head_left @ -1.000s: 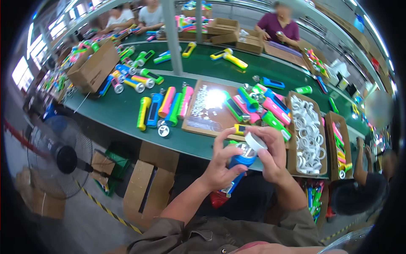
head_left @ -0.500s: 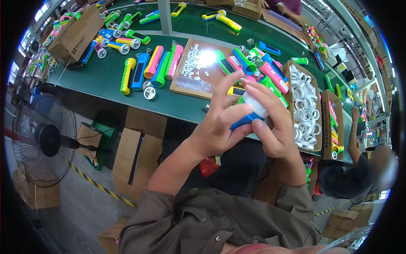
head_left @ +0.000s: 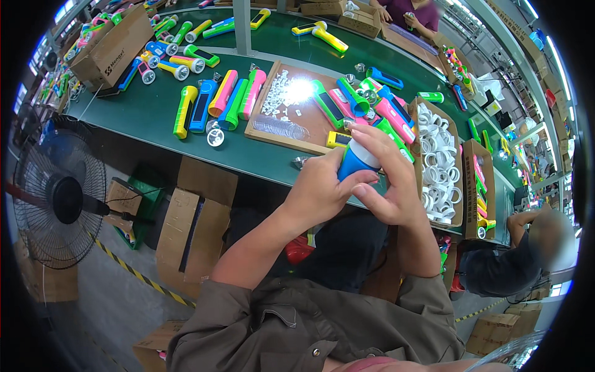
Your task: Assembling various components of handheld flashlights on a production line.
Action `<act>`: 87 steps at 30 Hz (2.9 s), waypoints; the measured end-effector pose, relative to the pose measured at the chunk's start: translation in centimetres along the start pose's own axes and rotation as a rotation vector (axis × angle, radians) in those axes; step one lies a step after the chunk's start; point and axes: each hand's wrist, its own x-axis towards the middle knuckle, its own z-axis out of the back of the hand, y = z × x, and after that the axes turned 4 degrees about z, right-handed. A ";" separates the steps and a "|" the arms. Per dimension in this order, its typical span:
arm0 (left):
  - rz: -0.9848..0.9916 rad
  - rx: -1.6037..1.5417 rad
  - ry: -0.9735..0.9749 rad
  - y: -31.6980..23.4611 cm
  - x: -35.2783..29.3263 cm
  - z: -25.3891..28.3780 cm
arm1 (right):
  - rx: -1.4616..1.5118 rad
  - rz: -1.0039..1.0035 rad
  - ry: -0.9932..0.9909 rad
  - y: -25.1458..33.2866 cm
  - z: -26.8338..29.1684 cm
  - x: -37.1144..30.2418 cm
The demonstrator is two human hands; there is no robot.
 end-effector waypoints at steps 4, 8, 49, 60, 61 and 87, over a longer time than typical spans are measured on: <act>0.040 -0.317 -0.034 1.1 -0.1 -1.4 | 0.051 -0.010 -0.043 -1.6 -0.8 -0.4; 0.254 -0.757 0.151 0.3 -0.6 -1.5 | 0.226 0.026 -0.084 -2.4 -0.7 -0.3; 0.160 -0.224 0.137 -0.7 0.2 -2.4 | 0.464 -0.082 0.544 -3.0 3.2 3.5; 0.016 -0.065 0.097 0.3 -1.4 -2.3 | 0.092 -0.011 0.479 -2.8 3.4 2.1; 0.025 -0.148 0.223 0.2 -1.5 -2.3 | 0.142 0.119 0.446 -2.8 3.0 2.3; -0.285 0.613 -0.158 1.3 2.1 -2.8 | 0.721 -0.980 0.194 -5.4 1.5 2.3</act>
